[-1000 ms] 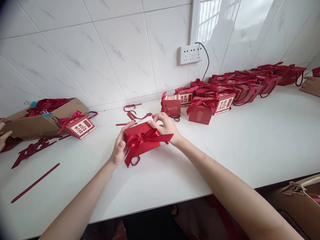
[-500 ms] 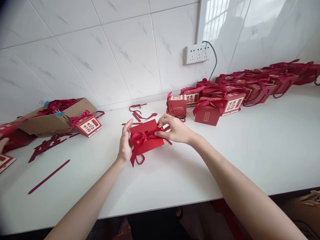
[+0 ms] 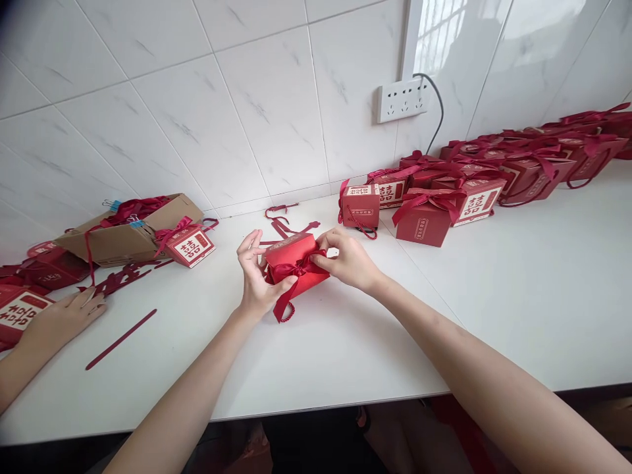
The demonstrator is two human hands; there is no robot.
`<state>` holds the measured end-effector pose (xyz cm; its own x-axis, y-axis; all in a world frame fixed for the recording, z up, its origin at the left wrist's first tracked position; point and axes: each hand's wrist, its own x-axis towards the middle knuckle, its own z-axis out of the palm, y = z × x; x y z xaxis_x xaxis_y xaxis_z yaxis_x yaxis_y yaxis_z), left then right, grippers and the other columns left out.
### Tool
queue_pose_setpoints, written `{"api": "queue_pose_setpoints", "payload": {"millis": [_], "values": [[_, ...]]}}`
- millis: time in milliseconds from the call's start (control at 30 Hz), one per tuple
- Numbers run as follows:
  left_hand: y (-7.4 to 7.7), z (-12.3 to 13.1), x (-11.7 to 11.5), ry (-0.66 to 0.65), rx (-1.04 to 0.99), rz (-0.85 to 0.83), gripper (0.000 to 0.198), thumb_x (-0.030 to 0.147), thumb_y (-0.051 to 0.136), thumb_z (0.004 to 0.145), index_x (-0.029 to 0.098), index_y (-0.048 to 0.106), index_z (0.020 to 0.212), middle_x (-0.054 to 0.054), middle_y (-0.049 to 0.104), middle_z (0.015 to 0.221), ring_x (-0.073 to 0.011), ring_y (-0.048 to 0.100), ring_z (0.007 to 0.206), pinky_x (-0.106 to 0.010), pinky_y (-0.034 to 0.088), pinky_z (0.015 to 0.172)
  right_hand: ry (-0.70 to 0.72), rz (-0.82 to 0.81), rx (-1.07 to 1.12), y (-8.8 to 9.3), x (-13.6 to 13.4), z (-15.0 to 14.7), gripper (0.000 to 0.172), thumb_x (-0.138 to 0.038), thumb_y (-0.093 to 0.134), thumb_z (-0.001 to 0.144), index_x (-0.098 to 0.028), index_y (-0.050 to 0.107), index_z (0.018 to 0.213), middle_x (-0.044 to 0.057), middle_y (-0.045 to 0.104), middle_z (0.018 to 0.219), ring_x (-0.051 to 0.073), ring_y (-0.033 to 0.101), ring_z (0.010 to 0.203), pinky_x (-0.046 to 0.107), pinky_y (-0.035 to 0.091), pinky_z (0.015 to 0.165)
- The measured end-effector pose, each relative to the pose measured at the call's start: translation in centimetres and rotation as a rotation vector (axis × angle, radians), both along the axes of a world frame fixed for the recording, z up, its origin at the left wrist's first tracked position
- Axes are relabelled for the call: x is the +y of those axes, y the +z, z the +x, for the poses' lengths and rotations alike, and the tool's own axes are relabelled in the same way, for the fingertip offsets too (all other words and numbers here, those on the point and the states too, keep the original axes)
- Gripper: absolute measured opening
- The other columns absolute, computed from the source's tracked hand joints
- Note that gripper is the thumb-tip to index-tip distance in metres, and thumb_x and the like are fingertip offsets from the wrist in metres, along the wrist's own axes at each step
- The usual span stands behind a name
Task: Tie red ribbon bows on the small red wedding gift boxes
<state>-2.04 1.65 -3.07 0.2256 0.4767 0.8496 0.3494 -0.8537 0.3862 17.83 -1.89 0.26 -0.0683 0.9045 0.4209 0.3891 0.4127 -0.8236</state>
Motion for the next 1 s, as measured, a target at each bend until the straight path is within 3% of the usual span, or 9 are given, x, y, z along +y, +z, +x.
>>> {"api": "queue_pose_setpoints", "payload": {"millis": [167, 367, 467, 600, 733, 800, 1000], "values": [[0.4, 0.0, -0.5, 0.164, 0.063, 0.061, 0.035, 0.046, 0.058, 0.082, 0.024, 0.044, 0.104, -0.015, 0.036, 0.131, -0.0288, 0.036, 0.132, -0.045, 0.045, 0.096, -0.06, 0.003, -0.005, 0.0, 0.1, -0.2, 0.016, -0.028, 0.055, 0.068, -0.021, 0.043, 0.059, 0.006, 0.06, 0.093, 0.021, 0.059, 0.091, 0.035, 0.049, 0.075], [1.3, 0.3, -1.7, 0.125, 0.08, 0.053, 0.052, 0.059, 0.067, 0.068, 0.022, 0.042, 0.094, -0.014, 0.04, 0.12, -0.0311, 0.041, 0.126, -0.046, 0.048, 0.093, -0.14, 0.001, 0.013, 0.2, 0.0, -0.4, 0.016, -0.027, 0.053, 0.068, -0.021, 0.04, 0.058, 0.007, 0.062, 0.094, 0.023, 0.06, 0.092, 0.038, 0.048, 0.075], [1.8, 0.6, -1.9, 0.117, 0.193, 0.071, 0.037, 0.044, 0.071, 0.071, 0.022, 0.044, 0.085, -0.01, 0.046, 0.115, -0.0284, 0.045, 0.124, -0.045, 0.047, 0.097, -0.177, 0.002, 0.019, 0.1, -0.2, -0.4, 0.018, -0.024, 0.053, 0.068, -0.021, 0.038, 0.058, 0.007, 0.062, 0.095, 0.023, 0.059, 0.091, 0.039, 0.049, 0.075], [1.9, 0.9, -1.8, 0.129, 0.237, 0.084, 0.008, 0.023, 0.059, 0.083, 0.02, 0.051, 0.083, -0.01, 0.047, 0.119, -0.0236, 0.047, 0.123, -0.04, 0.047, 0.097, -0.163, 0.007, 0.062, 0.0, -0.2, -0.4, 0.017, -0.024, 0.055, 0.069, -0.021, 0.042, 0.06, 0.007, 0.059, 0.096, 0.023, 0.058, 0.094, 0.035, 0.052, 0.069], [1.8, 0.9, -1.8, 0.132, 0.106, -0.095, 0.011, 0.025, 0.058, 0.084, 0.02, 0.052, 0.076, -0.01, 0.051, 0.119, -0.0186, 0.057, 0.106, -0.029, 0.052, 0.075, -0.049, 0.007, 0.133, 0.0, 0.0, -0.4, 0.022, -0.038, 0.062, 0.073, -0.021, 0.05, 0.066, 0.006, 0.056, 0.094, 0.021, 0.057, 0.092, 0.036, 0.053, 0.077], [1.9, 0.9, -1.7, 0.11, 0.023, -0.197, 0.017, 0.029, 0.062, 0.081, 0.02, 0.051, 0.072, -0.01, 0.053, 0.119, -0.02, 0.057, 0.108, -0.028, 0.052, 0.071, -0.03, -0.002, 0.159, 0.1, 0.0, -0.3, 0.031, -0.048, 0.063, 0.073, -0.021, 0.052, 0.067, 0.006, 0.057, 0.094, 0.021, 0.057, 0.093, 0.037, 0.051, 0.081], [1.9, 0.8, -1.3, 0.079, -0.184, -0.427, 0.029, 0.039, 0.065, 0.077, 0.02, 0.049, 0.062, -0.009, 0.055, 0.122, -0.0239, 0.051, 0.121, -0.035, 0.05, 0.087, 0.014, -0.151, 0.244, 0.5, -0.2, -0.1, 0.039, -0.053, 0.058, 0.079, -0.019, 0.046, 0.063, 0.007, 0.063, 0.101, 0.02, 0.061, 0.085, 0.035, 0.052, 0.073]]}}
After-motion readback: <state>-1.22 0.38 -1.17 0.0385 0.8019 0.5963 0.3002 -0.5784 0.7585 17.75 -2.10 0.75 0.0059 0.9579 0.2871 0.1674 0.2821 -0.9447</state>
